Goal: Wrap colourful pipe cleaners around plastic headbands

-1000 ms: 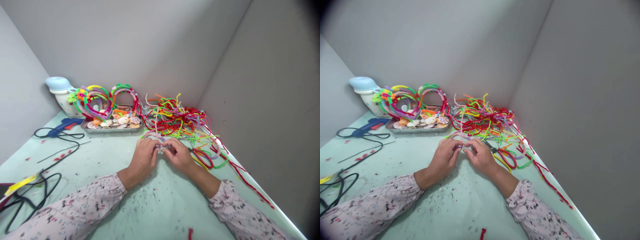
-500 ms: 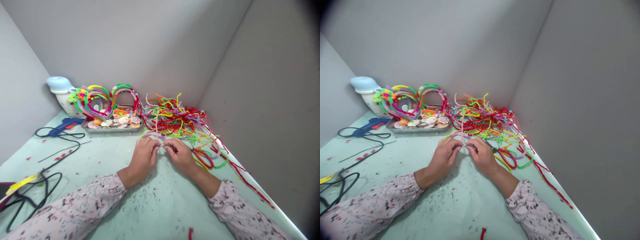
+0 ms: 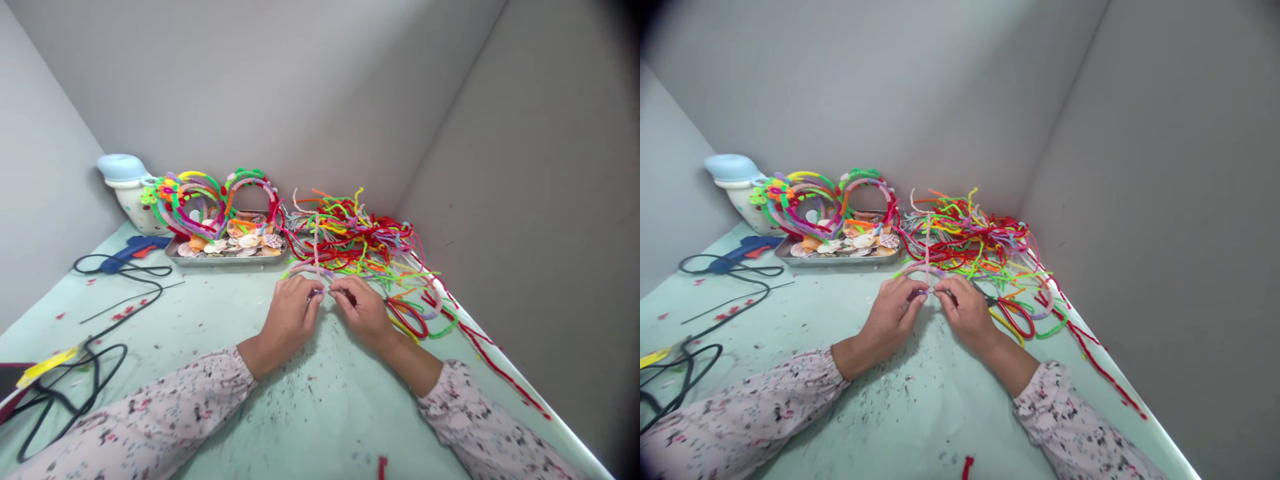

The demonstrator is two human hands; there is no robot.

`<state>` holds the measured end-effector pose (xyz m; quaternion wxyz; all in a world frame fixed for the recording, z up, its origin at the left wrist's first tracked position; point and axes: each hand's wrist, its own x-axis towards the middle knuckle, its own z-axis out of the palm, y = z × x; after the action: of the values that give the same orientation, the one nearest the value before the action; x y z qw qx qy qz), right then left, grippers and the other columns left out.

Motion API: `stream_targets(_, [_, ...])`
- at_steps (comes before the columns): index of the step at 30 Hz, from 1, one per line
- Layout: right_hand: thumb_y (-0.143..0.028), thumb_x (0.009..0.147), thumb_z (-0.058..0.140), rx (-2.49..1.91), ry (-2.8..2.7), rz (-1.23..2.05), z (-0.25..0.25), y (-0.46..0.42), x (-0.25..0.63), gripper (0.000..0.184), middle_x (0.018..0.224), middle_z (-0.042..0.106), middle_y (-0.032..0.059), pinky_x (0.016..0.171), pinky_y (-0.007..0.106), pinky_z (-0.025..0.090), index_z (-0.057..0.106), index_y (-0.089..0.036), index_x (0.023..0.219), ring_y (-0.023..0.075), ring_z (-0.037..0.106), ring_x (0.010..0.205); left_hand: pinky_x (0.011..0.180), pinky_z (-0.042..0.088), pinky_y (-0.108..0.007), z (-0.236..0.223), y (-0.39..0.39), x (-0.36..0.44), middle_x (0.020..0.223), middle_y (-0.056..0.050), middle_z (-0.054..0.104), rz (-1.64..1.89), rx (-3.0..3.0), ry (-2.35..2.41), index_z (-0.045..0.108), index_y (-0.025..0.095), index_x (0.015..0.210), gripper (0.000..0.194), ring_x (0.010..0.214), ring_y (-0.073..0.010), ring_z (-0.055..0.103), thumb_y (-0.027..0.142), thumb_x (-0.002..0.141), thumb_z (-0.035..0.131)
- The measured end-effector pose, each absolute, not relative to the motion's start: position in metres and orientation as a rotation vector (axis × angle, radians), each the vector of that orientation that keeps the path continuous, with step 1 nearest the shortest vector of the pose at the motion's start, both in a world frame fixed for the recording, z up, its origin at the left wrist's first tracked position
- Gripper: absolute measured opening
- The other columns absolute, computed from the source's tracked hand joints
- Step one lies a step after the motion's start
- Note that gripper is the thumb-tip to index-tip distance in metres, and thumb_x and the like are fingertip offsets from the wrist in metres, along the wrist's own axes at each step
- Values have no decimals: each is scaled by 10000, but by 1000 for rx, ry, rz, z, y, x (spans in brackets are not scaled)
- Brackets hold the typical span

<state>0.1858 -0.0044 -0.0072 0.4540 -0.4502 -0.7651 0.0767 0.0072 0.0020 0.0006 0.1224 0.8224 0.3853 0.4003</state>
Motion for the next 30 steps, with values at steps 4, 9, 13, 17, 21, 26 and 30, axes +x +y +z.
stream_targets(4, [-185, 886, 550, -1116, -1896, 190, -8, -5, 186, 94, 901, 639, 41, 734, 302, 491, 614, -220, 945, 184, 604, 846, 834, 377, -370, 0, 3, 7, 874, -30, 612, 1173, 2420, 1115, 579, 192, 952, 113, 880, -191, 547, 187, 920, 471])
stream_targets(9, [-210, 854, 597, -1129, -1835, 241, -8, -6, 184, 150, 939, 609, 32, 669, 285, 497, 580, -223, 1003, 138, 562, 686, 832, 385, -365, 5, 2, 6, 871, -34, 610, 1258, 2383, 1122, 577, 191, 926, 103, 885, -191, 542, 172, 913, 476])
stream_targets(13, [-236, 841, 608, -1158, -1724, 286, -8, -5, 185, 252, 1012, 557, 41, 633, 269, 497, 539, -229, 1084, 130, 562, 699, 824, 394, -359, 8, -3, 5, 879, -42, 600, 1380, 2329, 1104, 565, 187, 933, 91, 878, -188, 536, 165, 906, 480])
stream_targets(17, [-300, 862, 586, -1213, -1674, 307, -9, -1, 187, 279, 1037, 558, 49, 651, 285, 488, 525, -224, 1124, 133, 556, 701, 805, 406, -356, 9, -8, 5, 878, -50, 591, 1449, 2328, 1022, 553, 188, 955, 97, 868, -192, 531, 159, 897, 481])
stream_targets(21, [-325, 859, 580, -1268, -1626, 351, -8, -2, 186, 240, 965, 585, 43, 653, 296, 476, 524, -209, 1061, 143, 554, 693, 790, 409, -354, 9, -13, 6, 856, -46, 590, 1437, 2360, 938, 557, 190, 953, 106, 834, -186, 527, 151, 890, 482])
stream_targets(26, [-379, 829, 602, -1339, -1526, 423, -7, -4, 184, 228, 763, 561, -3, 603, 285, 458, 490, -208, 931, 150, 543, 639, 785, 412, -356, 9, -17, 7, 867, -49, 593, 1373, 2384, 897, 551, 192, 975, 124, 844, -186, 530, 151, 895, 466])
stream_targets(30, [-397, 786, 643, -1353, -1434, 384, -8, -1, 185, 276, 724, 553, -21, 552, 261, 439, 483, -208, 908, 137, 532, 587, 785, 424, -354, 8, -16, 7, 881, -53, 597, 1373, 2317, 915, 555, 193, 974, 126, 847, -186, 539, 161, 901, 457])
